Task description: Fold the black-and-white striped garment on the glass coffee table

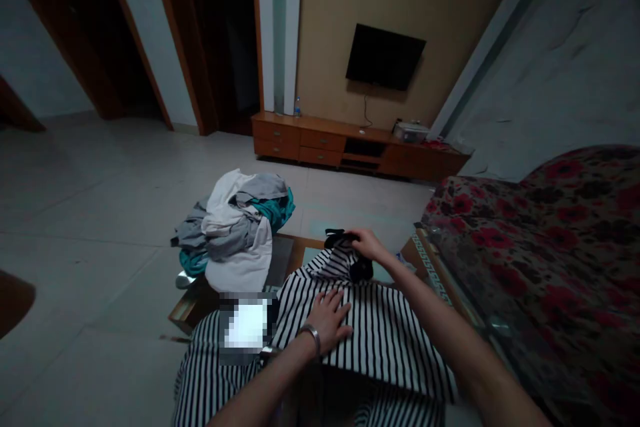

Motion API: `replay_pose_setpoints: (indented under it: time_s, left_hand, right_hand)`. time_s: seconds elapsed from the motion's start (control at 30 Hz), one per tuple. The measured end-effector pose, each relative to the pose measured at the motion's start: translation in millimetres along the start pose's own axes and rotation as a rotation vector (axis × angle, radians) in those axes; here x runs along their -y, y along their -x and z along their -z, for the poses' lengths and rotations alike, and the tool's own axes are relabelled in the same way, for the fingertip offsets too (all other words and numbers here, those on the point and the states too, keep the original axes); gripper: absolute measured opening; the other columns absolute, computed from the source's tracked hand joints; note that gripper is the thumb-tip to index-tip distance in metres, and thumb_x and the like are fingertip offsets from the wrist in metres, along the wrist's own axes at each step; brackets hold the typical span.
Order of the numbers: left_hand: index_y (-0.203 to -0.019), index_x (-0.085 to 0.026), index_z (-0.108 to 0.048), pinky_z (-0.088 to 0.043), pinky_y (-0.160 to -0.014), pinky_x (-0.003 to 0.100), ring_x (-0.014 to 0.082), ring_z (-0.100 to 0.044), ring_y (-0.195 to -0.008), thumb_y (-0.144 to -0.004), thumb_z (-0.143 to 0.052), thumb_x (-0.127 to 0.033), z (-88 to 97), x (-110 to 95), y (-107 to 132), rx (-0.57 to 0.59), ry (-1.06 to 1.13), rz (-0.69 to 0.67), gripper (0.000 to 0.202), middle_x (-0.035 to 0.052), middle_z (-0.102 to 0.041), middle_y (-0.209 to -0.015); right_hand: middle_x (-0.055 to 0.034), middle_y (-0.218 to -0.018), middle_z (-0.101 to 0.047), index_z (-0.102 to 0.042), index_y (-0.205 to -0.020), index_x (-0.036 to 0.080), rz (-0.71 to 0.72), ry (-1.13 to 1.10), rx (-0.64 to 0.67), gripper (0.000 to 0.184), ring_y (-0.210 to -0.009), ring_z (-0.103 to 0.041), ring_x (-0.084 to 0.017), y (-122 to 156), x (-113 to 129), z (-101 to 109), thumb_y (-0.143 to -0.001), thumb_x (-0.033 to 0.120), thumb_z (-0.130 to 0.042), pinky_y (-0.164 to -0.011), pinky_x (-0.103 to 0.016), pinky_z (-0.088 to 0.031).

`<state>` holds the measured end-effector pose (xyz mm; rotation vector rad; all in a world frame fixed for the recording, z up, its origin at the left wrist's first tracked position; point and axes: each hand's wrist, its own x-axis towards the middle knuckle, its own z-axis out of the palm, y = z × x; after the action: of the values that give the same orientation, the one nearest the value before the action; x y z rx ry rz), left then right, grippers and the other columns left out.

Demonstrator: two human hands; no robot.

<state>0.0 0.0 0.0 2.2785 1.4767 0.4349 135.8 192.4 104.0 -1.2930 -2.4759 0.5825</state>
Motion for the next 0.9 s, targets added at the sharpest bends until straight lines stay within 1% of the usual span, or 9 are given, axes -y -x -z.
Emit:
replay_pose_setpoints:
  time_s: [0.1,0.2,0.37,0.47,0.53,0.6,0.7,0.83,0.9]
  left_hand:
    - [-0.138,-0.029,-0.044,-0.012,-0.112,0.055,0.0295,-0.019,-0.141,-0.086,-0.047,-0.057,-7.2,4.7,-1.6,0.013,-0.043,0.007,0.059,0.0071,-0.026,-0.153]
    - [-0.14,-0.03,-0.041,-0.012,-0.113,0.056,0.0295,-0.016,-0.142,-0.085,-0.046,-0.06,-12.3,7.3,-2.6,0.024,-0.048,0.012,0.062,0.0068,-0.023,-0.155]
    - [-0.14,-0.029,-0.04,-0.015,-0.113,0.055,0.029,-0.018,-0.142,-0.084,-0.051,-0.056,-7.6,2.8,-2.6,0.024,-0.009,0.028,0.064,0.0068,-0.024,-0.154]
    - [-0.137,-0.023,-0.046,-0.02,-0.114,0.048,0.0242,-0.024,-0.14,-0.09,-0.047,-0.038,2.9,2.2,-3.4,-0.057,-0.003,0.065,0.05,0.0071,-0.032,-0.151]
    - [-0.134,-0.021,-0.049,-0.02,-0.115,0.047,0.0224,-0.026,-0.14,-0.092,-0.039,-0.029,8.1,7.4,-3.7,-0.143,-0.058,0.135,0.044,0.0065,-0.035,-0.15]
    - [-0.135,-0.02,-0.049,-0.018,-0.114,0.051,0.0255,-0.025,-0.14,-0.093,-0.038,-0.032,8.2,17.2,-2.6,-0.199,-0.157,0.279,0.045,0.0086,-0.033,-0.15]
    - [-0.14,-0.017,-0.043,-0.016,-0.111,0.057,0.0317,-0.02,-0.141,-0.089,-0.044,-0.045,-0.7,34.2,3.6,-0.18,-0.317,0.489,0.058,0.0149,-0.027,-0.151]
    - [-0.144,-0.016,-0.036,-0.01,-0.112,0.059,0.0315,-0.013,-0.143,-0.087,-0.044,-0.053,-13.5,43.3,13.7,-0.153,-0.444,0.555,0.068,0.0162,-0.02,-0.153]
    - [-0.144,-0.016,-0.036,-0.009,-0.112,0.058,0.0314,-0.012,-0.143,-0.087,-0.044,-0.054,-15.2,41.1,15.7,-0.158,-0.467,0.581,0.07,0.0176,-0.02,-0.153]
  right_hand:
    - [-0.0068,-0.124,-0.062,-0.06,-0.123,0.018,-0.136,0.094,-0.057,0.048,-0.113,-0.055,-0.019,-50.4,-24.6,8.1,-0.076,0.007,-0.051,-0.097,-0.028,-0.039]
    - [-0.0148,-0.126,-0.059,-0.057,-0.125,0.013,-0.249,0.159,-0.093,0.049,-0.114,-0.055,-0.024,-65.8,-41.4,-1.6,-0.076,0.011,-0.057,-0.096,-0.032,-0.04]
    - [-0.016,-0.119,-0.062,-0.064,-0.115,0.014,-0.292,0.229,-0.129,0.036,-0.111,-0.056,-0.024,-44.7,-48.1,-28.9,-0.083,0.015,-0.049,-0.093,-0.03,-0.04]
    - [-0.0142,-0.113,-0.064,-0.067,-0.108,0.015,-0.224,0.245,-0.125,0.032,-0.108,-0.055,-0.022,-25.1,-39.8,-45.0,-0.086,0.014,-0.043,-0.092,-0.029,-0.039]
    - [-0.0108,-0.113,-0.065,-0.068,-0.105,0.018,-0.134,0.238,-0.094,0.032,-0.109,-0.055,-0.02,-15.1,-31.7,-58.5,-0.087,0.014,-0.043,-0.094,-0.027,-0.037]
    - [-0.0072,-0.117,-0.064,-0.068,-0.107,0.021,-0.04,0.222,-0.052,0.03,-0.112,-0.053,-0.018,-9.6,-25.1,-74.0,-0.088,0.017,-0.045,-0.096,-0.026,-0.036]
    - [-0.0073,-0.129,-0.057,-0.064,-0.116,0.023,0.012,0.208,-0.03,0.032,-0.121,-0.047,-0.019,-10.3,-24.0,-95.3,-0.088,0.021,-0.049,-0.102,-0.028,-0.032]
    - [-0.0138,-0.14,-0.046,-0.054,-0.13,0.02,-0.062,0.189,-0.094,0.043,-0.13,-0.039,-0.023,-22.3,-34.6,-110.4,-0.089,0.017,-0.045,-0.107,-0.038,-0.027]
    - [-0.0138,-0.14,-0.046,-0.053,-0.131,0.019,-0.083,0.159,-0.12,0.044,-0.13,-0.04,-0.023,-31.3,-38.1,-110.8,-0.087,0.016,-0.046,-0.107,-0.038,-0.027]
